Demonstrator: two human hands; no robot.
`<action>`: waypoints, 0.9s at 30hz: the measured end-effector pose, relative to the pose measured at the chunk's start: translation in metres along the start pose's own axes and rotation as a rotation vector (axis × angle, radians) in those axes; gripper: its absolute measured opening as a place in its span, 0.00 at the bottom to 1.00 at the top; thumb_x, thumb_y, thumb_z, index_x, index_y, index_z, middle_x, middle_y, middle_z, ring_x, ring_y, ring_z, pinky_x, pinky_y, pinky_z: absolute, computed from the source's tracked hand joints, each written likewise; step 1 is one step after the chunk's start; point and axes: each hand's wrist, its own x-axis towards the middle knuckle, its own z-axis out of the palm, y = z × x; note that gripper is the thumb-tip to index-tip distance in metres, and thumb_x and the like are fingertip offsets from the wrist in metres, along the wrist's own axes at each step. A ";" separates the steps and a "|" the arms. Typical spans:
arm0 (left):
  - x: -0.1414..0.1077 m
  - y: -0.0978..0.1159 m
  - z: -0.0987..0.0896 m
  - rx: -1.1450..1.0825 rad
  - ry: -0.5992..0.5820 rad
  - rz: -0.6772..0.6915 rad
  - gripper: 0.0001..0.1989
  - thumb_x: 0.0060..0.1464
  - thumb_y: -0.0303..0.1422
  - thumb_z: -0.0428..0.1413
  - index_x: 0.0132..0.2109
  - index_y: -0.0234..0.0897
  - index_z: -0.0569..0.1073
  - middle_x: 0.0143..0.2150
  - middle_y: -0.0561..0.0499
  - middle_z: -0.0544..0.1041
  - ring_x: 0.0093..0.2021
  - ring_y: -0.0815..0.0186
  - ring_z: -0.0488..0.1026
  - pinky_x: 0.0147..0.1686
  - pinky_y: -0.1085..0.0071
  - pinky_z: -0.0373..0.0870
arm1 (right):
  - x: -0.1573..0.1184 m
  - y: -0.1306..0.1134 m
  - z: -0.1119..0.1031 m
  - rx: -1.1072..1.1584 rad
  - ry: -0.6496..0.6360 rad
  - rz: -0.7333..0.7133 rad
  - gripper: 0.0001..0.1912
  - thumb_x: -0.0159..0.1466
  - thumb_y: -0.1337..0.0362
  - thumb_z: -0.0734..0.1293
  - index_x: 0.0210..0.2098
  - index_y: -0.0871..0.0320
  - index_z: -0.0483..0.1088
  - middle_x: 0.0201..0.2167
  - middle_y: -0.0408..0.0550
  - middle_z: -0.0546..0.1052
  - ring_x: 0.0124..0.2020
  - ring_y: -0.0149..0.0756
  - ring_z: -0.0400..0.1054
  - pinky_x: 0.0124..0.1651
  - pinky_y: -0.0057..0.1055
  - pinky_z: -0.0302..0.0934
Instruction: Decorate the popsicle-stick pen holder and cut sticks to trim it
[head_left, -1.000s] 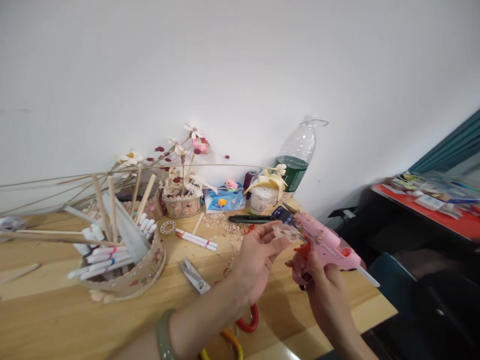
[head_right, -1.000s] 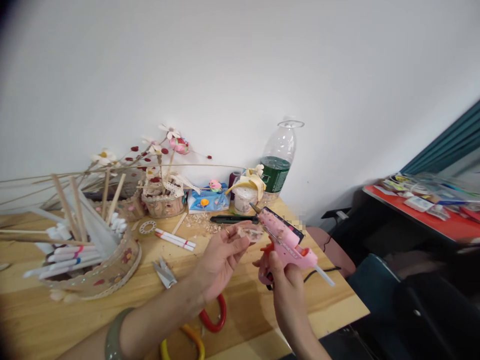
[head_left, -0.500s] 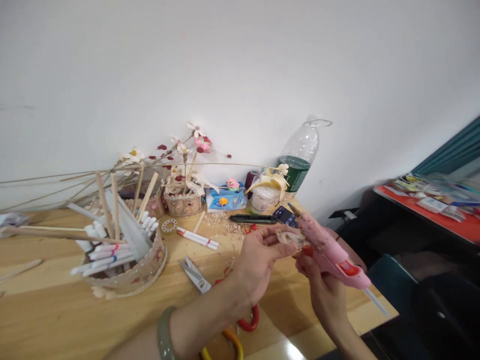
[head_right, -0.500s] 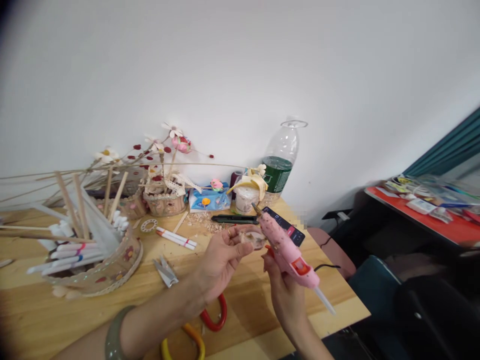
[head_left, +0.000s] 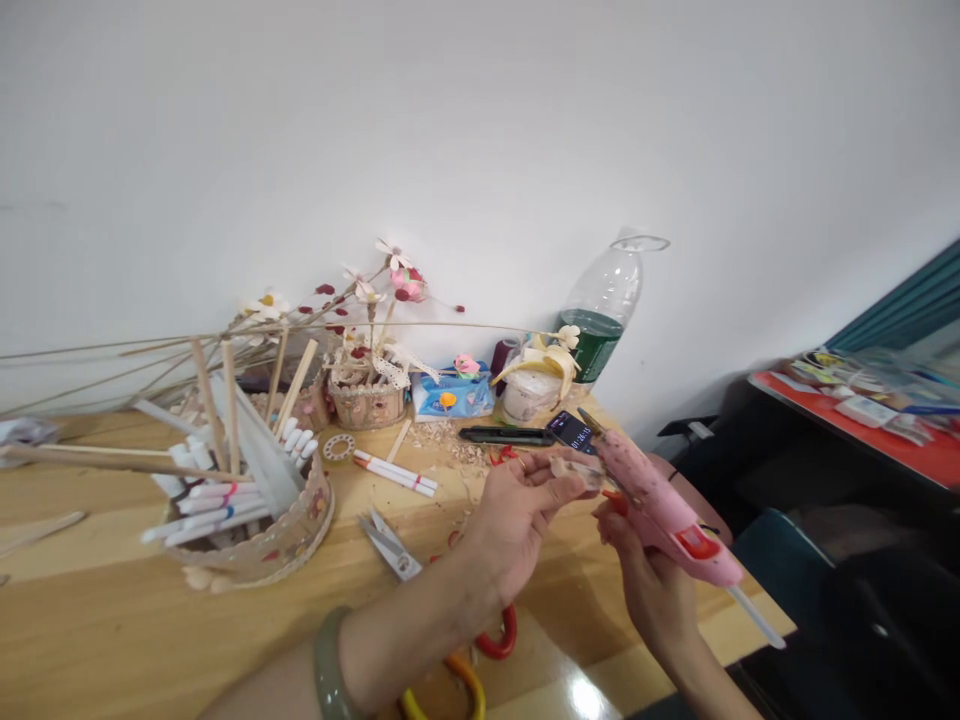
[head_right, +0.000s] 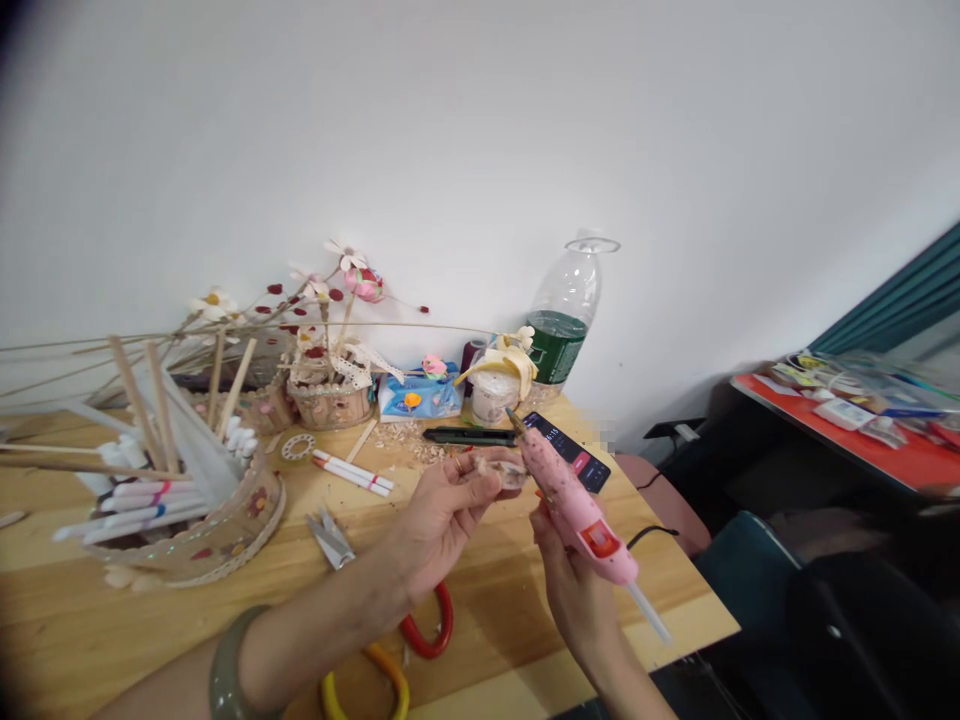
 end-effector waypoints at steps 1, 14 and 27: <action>0.000 0.000 0.000 0.000 0.002 0.002 0.14 0.33 0.26 0.68 0.32 0.28 0.77 0.32 0.48 0.78 0.35 0.69 0.73 0.45 0.71 0.66 | 0.000 0.000 0.000 -0.004 0.003 -0.001 0.14 0.57 0.50 0.63 0.26 0.53 0.69 0.21 0.45 0.69 0.31 0.43 0.67 0.36 0.39 0.66; 0.001 0.000 -0.003 0.012 -0.014 0.012 0.11 0.36 0.26 0.66 0.31 0.28 0.78 0.32 0.48 0.79 0.34 0.70 0.73 0.42 0.74 0.67 | 0.000 -0.005 -0.002 -0.014 -0.054 -0.029 0.14 0.58 0.51 0.62 0.31 0.54 0.72 0.23 0.47 0.71 0.36 0.46 0.68 0.41 0.40 0.66; 0.004 0.000 -0.005 0.012 0.010 0.013 0.11 0.35 0.25 0.66 0.31 0.27 0.77 0.31 0.48 0.78 0.34 0.70 0.73 0.41 0.74 0.68 | -0.001 -0.001 -0.003 -0.037 -0.079 -0.018 0.15 0.58 0.49 0.62 0.29 0.54 0.70 0.23 0.46 0.70 0.37 0.45 0.68 0.45 0.41 0.64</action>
